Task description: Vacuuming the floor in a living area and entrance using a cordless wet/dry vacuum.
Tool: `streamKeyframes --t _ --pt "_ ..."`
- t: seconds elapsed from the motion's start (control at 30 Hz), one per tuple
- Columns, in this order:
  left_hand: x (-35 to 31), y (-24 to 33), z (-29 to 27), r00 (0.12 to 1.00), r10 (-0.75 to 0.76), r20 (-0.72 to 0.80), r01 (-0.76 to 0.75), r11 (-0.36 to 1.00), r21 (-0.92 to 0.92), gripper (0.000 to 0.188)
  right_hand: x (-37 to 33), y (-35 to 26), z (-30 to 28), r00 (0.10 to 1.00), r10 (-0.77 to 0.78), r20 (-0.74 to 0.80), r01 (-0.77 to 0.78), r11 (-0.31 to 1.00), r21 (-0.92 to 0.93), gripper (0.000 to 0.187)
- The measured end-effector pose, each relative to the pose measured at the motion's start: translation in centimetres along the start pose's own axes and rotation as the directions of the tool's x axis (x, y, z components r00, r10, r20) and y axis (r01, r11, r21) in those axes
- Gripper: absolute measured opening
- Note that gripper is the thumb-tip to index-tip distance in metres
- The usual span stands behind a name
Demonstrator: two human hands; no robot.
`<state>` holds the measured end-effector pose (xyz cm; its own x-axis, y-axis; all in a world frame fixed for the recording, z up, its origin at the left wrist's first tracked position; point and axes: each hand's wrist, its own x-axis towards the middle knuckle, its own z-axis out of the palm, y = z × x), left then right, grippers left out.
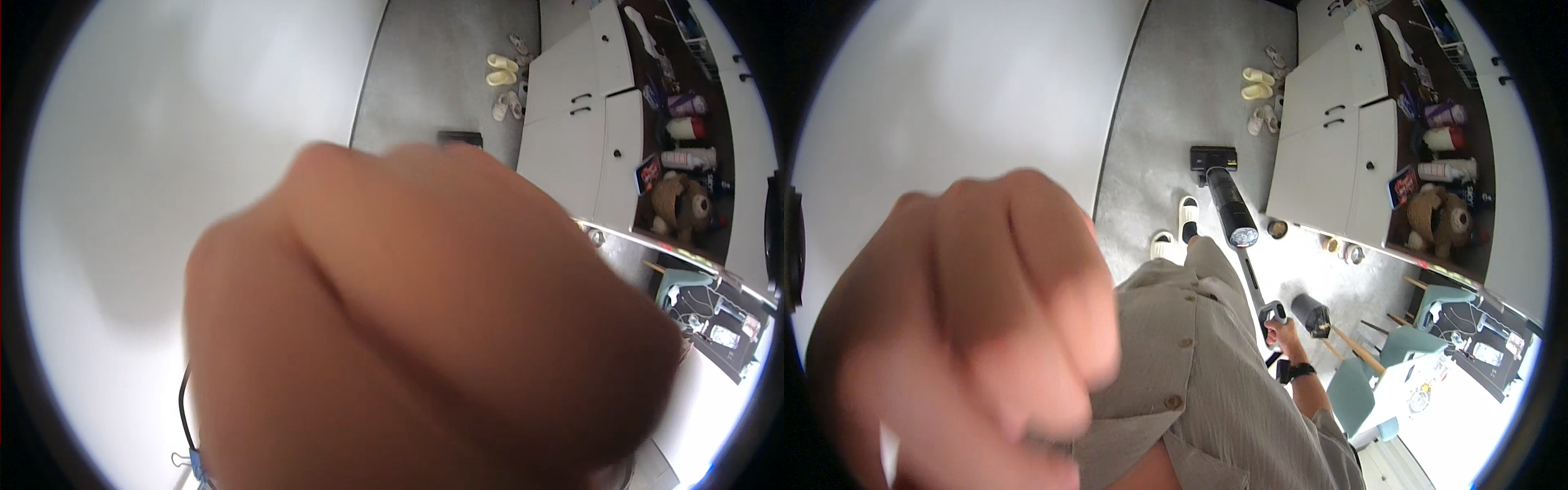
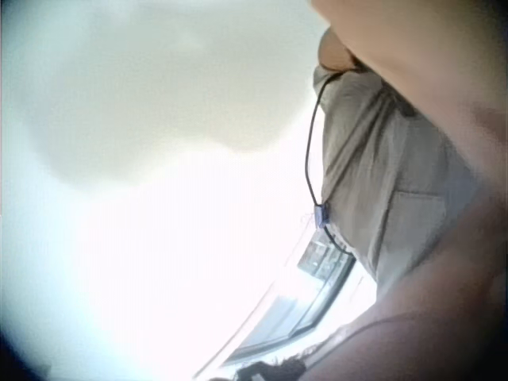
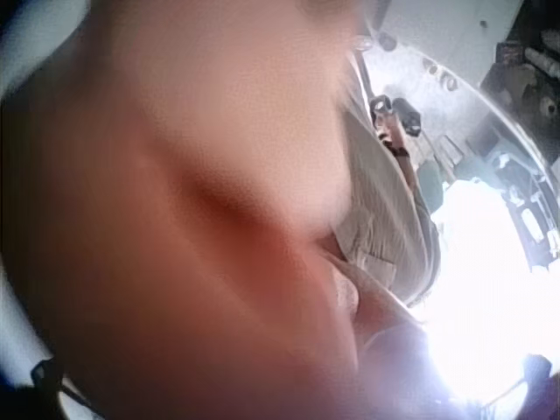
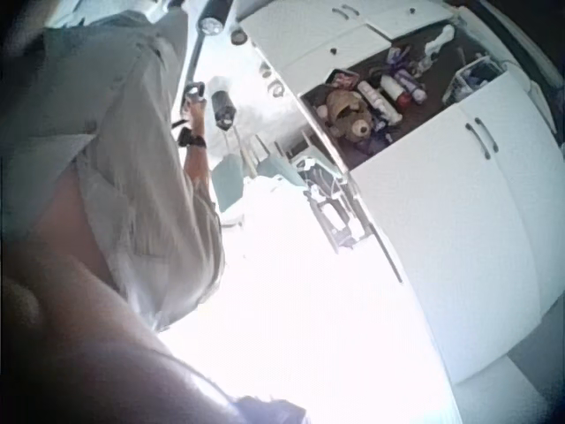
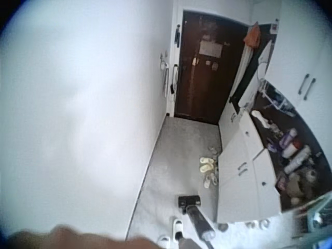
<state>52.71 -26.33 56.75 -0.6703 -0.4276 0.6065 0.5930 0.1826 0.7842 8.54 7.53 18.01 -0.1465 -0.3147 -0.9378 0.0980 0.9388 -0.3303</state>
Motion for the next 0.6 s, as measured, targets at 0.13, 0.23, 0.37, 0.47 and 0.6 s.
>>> streamKeyframes --t 0.13,0.23,0.37,0.47,0.6 --pt "-8.0 -5.5 3.2 0.784 0.092 -0.614 0.122 0.947 0.298 0.019 -2.2 2.4 -4.9 0.998 0.020 -0.055 -0.028 0.989 -0.144 0.025" --pt "-16.0 -8.8 4.4 0.323 -0.221 -0.920 0.650 0.758 0.046 0.018 -1.0 2.9 -9.3 0.982 -0.151 -0.117 0.053 0.802 -0.594 0.019" --pt "-29.2 -12.7 9.6 -0.017 -0.429 -0.903 0.823 0.507 -0.256 0.021 2.4 1.3 -10.0 0.974 -0.206 -0.093 0.081 0.702 -0.707 0.032" --pt "-33.1 -13.9 15.0 -0.133 -0.472 -0.872 0.810 0.455 -0.369 0.022 7.4 -0.4 -6.2 0.969 -0.248 -0.018 0.181 0.752 -0.634 0.034" --pt "-35.4 -14.3 21.4 -0.122 -0.562 -0.818 0.805 0.426 -0.413 0.021 10.4 -4.3 4.6 0.905 -0.423 0.050 0.371 0.726 -0.578 0.034"
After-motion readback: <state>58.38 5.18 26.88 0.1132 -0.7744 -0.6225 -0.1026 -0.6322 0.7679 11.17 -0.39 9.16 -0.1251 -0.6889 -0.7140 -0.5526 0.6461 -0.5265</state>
